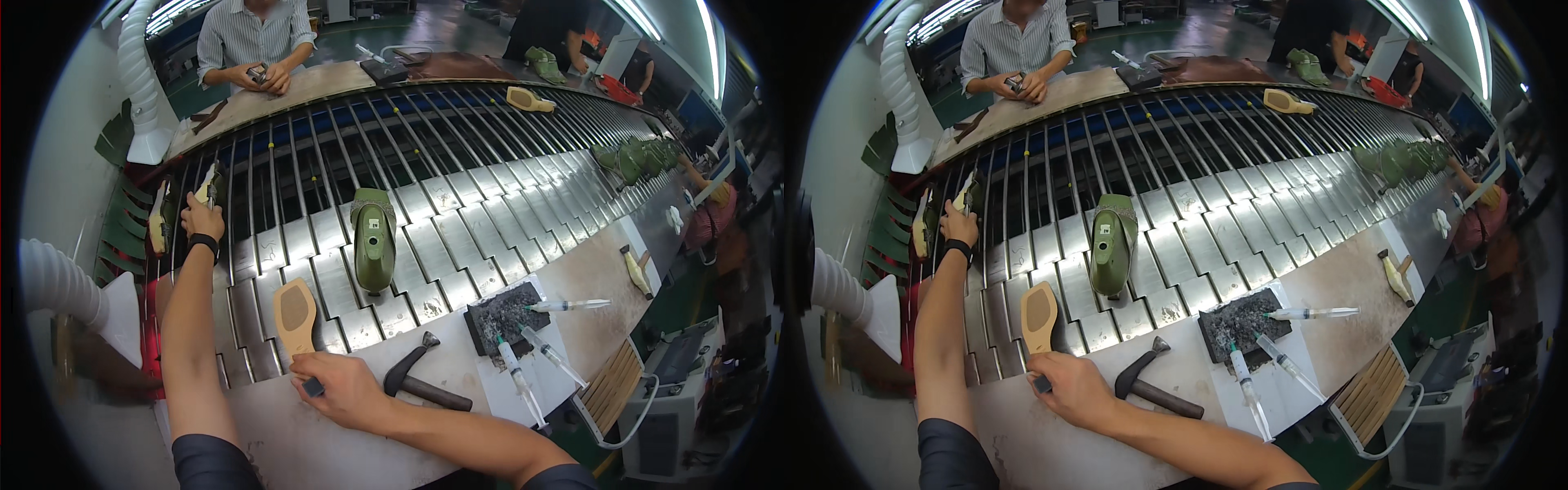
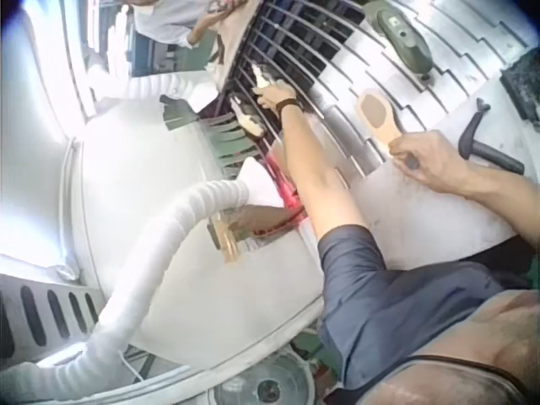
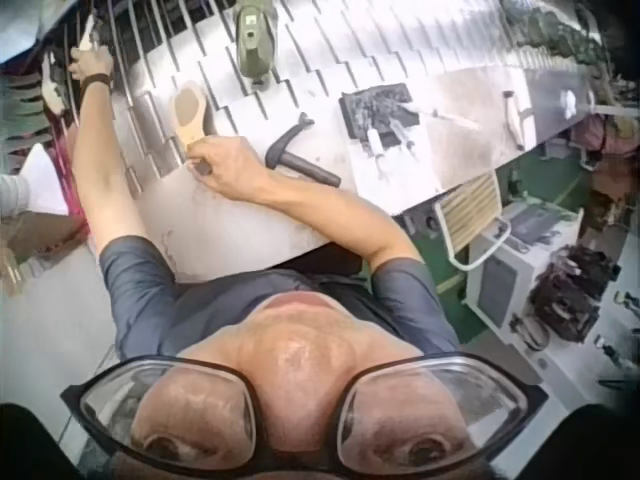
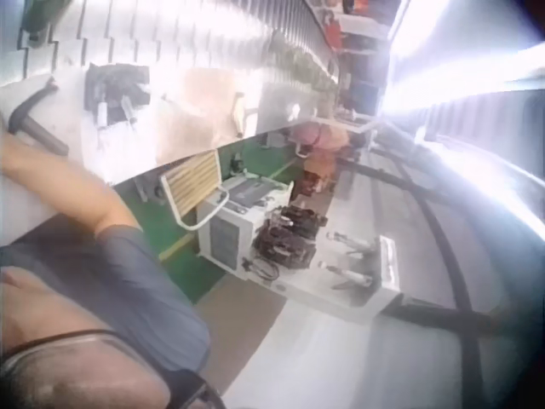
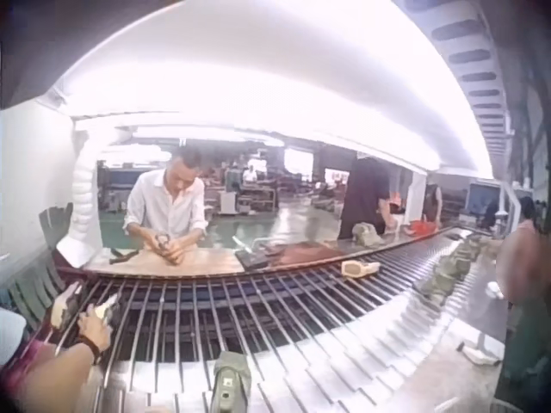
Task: The person takes outsoles and shoe uppers from a conveyor, aligns them, and hammers the edges to secure the bond. They repeatedly pick up new components, press them together by hand, and use a hammer to flatten the seams around the heel and toe.
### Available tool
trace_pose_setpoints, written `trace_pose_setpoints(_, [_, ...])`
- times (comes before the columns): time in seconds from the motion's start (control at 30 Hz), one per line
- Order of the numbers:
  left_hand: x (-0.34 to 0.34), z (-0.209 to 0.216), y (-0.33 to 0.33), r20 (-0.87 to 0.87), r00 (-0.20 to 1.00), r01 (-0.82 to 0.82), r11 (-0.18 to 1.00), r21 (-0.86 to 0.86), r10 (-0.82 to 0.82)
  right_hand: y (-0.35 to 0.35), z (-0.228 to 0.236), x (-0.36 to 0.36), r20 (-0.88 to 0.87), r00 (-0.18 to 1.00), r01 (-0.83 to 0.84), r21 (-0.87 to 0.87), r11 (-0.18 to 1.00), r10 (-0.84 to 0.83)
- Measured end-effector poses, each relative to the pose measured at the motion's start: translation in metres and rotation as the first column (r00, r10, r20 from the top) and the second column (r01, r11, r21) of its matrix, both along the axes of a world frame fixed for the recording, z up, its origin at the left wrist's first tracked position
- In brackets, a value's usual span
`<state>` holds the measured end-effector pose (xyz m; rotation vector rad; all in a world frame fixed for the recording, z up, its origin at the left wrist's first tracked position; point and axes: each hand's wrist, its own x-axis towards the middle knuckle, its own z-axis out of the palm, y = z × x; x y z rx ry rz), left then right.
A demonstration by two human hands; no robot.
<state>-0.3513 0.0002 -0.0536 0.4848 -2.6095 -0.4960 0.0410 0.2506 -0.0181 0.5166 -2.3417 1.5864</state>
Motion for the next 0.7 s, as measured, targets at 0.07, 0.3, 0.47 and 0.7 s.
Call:
trace_pose_setpoints(0.07, [0.021,0.021,-0.039,0.011,0.997,0.070,0.997,-0.015,-0.070,-0.007,-0.003,-0.001,-0.060,0.997,0.039,-0.100,0.994,-0.046])
trace_pose_setpoints(0.3, [0.211,0.063,-0.092,-0.204,0.936,0.349,0.846,0.403,-0.288,0.001,0.012,0.001,0.195,0.981,-0.025,0.044,0.999,0.016])
trace_pose_setpoints(0.47, [0.406,0.077,-0.075,-0.420,0.833,0.474,0.856,0.206,-0.360,0.005,0.020,0.019,0.091,0.996,-0.027,0.105,0.994,0.017])
trace_pose_setpoints(0.7, [0.606,0.048,-0.075,-0.181,0.882,0.348,0.859,-0.376,-0.436,-0.018,0.041,0.118,-0.018,0.999,-0.035,0.485,0.874,0.050])
